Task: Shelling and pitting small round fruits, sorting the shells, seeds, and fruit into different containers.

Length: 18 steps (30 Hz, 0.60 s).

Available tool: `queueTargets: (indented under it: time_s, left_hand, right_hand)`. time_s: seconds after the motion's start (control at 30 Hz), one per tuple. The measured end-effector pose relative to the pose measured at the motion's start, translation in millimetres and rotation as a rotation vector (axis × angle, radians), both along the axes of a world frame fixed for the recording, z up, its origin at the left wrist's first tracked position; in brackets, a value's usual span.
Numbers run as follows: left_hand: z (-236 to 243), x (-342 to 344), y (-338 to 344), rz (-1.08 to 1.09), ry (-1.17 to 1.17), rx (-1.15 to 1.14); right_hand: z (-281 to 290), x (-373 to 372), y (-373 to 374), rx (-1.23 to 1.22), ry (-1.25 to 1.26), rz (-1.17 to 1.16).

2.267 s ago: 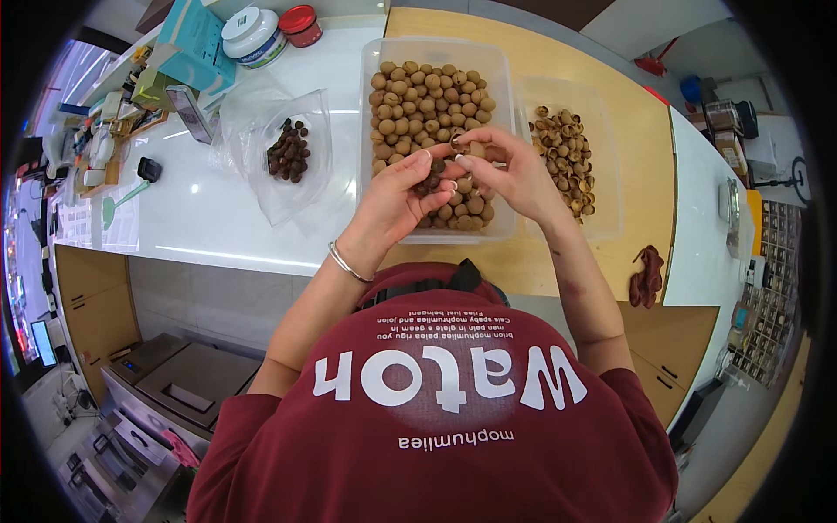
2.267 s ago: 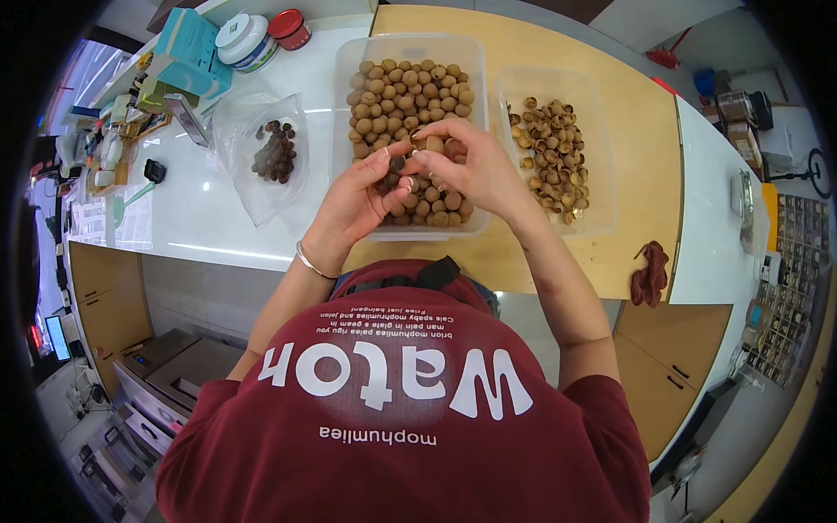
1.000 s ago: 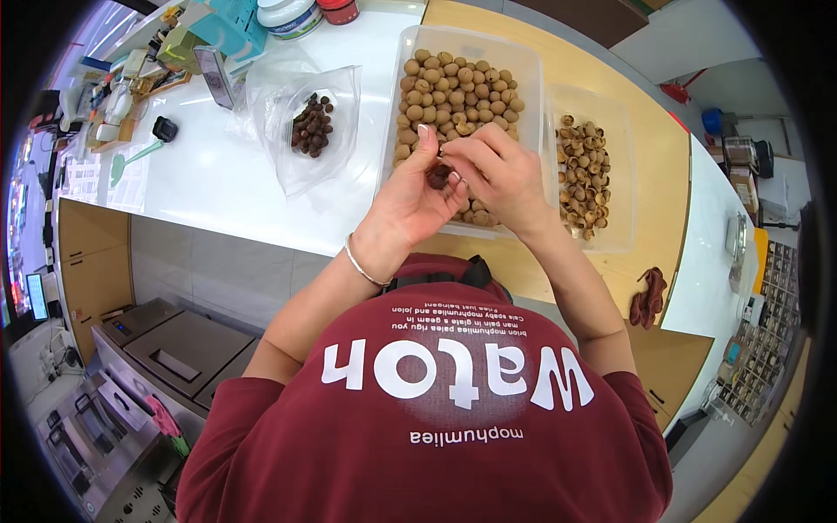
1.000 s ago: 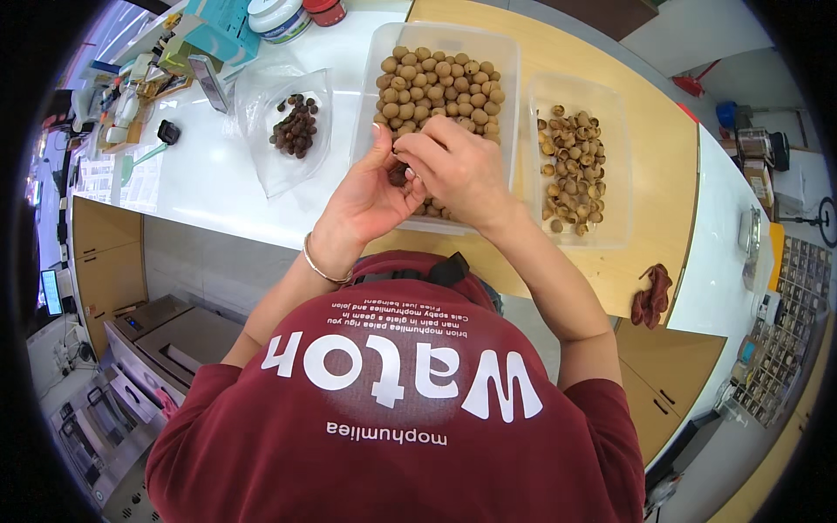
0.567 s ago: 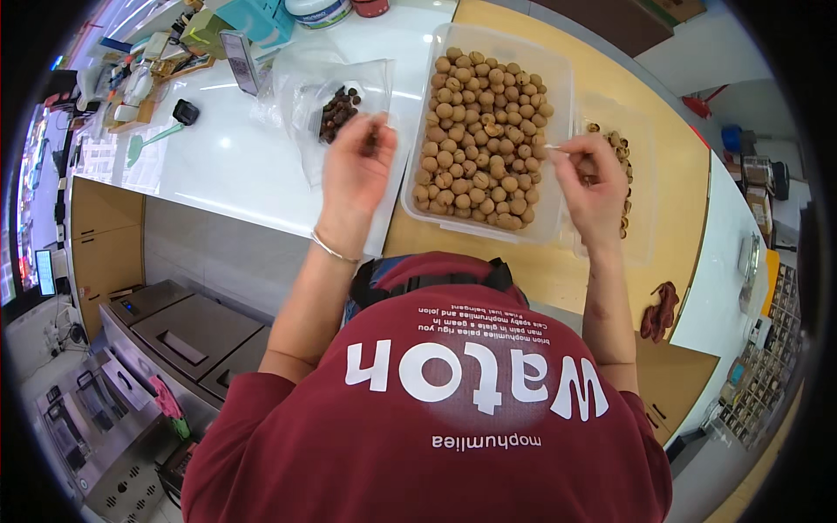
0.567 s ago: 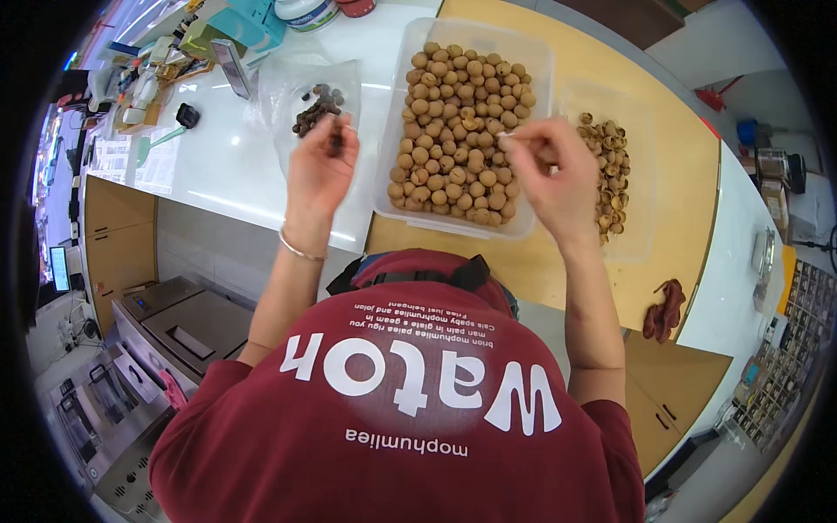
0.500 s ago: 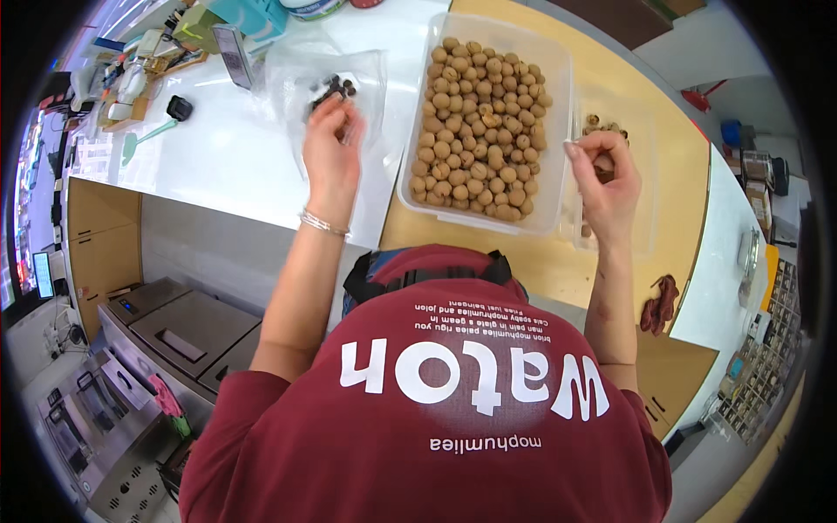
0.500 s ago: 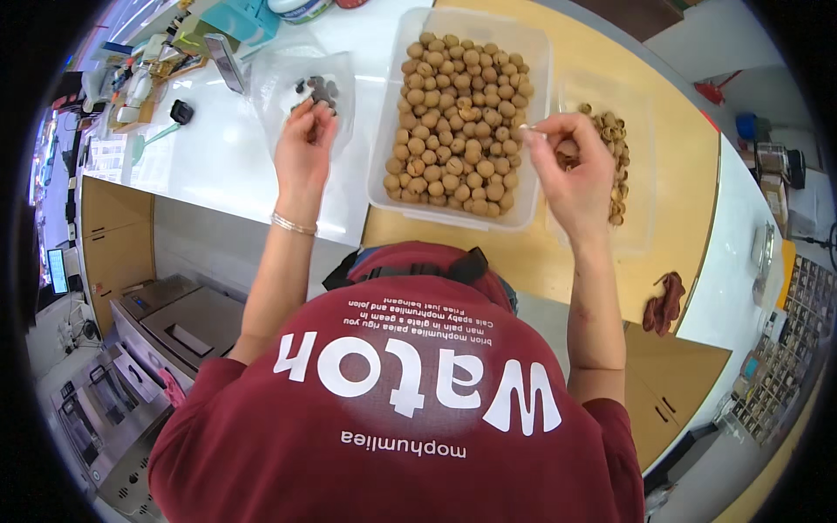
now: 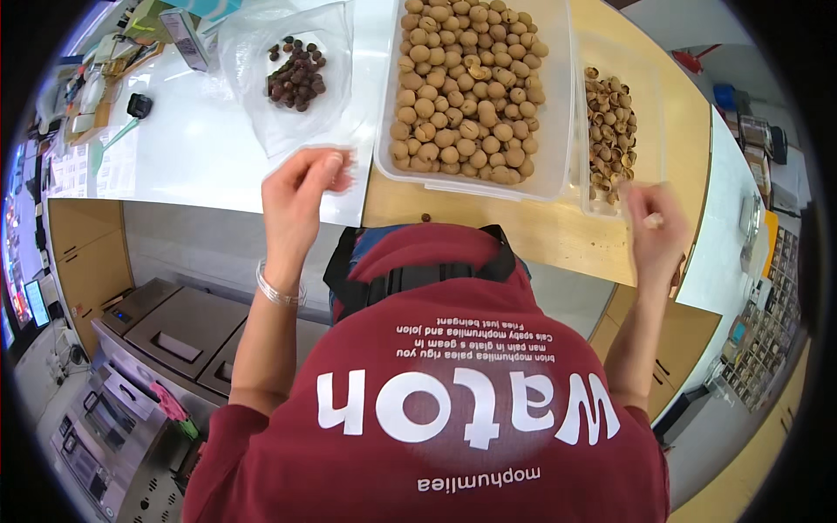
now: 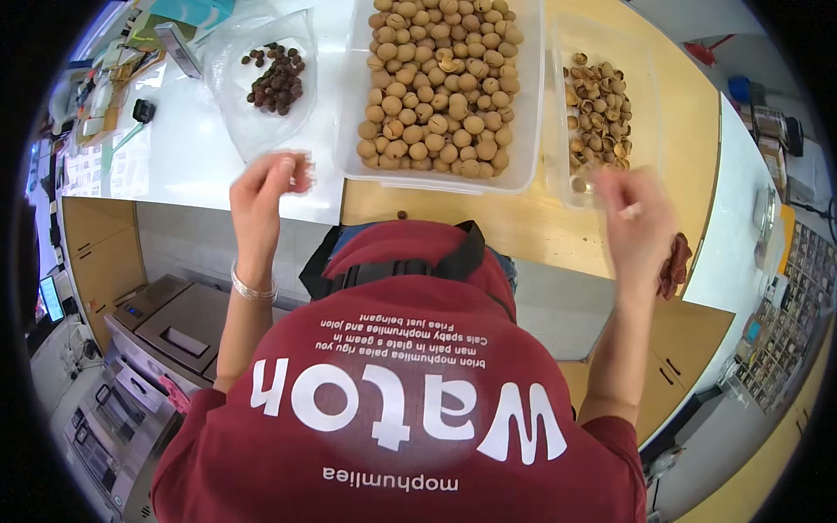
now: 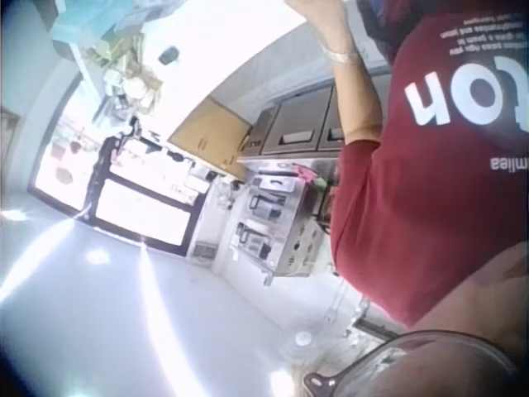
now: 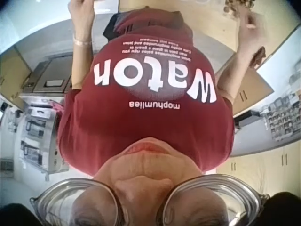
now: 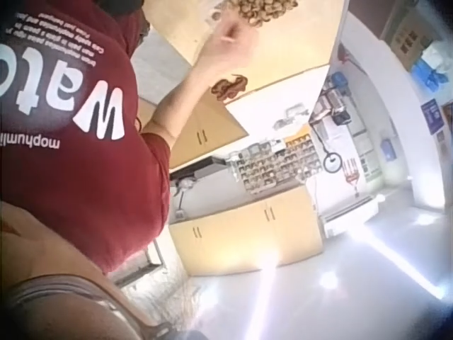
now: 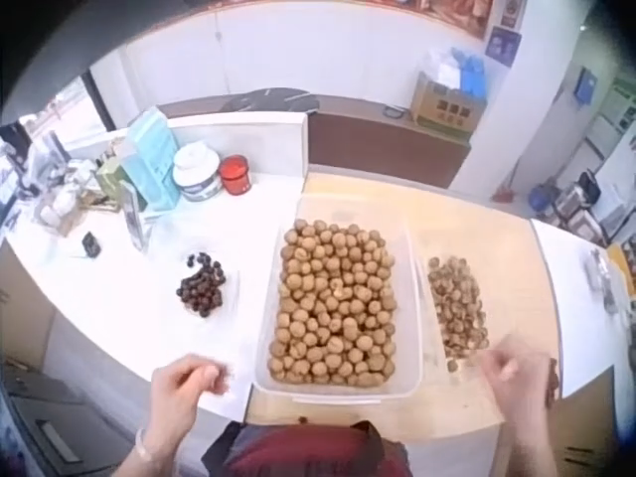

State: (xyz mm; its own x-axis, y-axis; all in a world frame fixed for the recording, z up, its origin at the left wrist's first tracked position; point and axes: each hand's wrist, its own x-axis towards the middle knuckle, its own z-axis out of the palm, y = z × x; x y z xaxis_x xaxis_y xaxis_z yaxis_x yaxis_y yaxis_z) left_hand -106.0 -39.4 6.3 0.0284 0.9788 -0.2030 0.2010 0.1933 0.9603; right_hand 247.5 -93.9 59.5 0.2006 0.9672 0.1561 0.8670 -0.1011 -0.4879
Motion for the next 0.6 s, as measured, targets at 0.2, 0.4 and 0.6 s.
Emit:
queueTargets:
  time_s: [0.2, 0.4, 0.6]
  left_hand:
    - [-28.5, -9.0, -34.7, 0.073, -0.07, -0.251]
    - [-21.5, 11.6, -27.3, 0.03, -0.185, -0.176]
    - [-14.8, 23.9, -40.9, -0.054, -0.28, -0.353]
  right_hand:
    - [-97.0, -64.9, -29.5, -0.172, 0.336, 0.539]
    - [-151.5, -123.3, -3.5, -0.083, 0.299, 0.773]
    - [-78.3, -115.7, -10.1, -0.288, 0.425, 0.768]
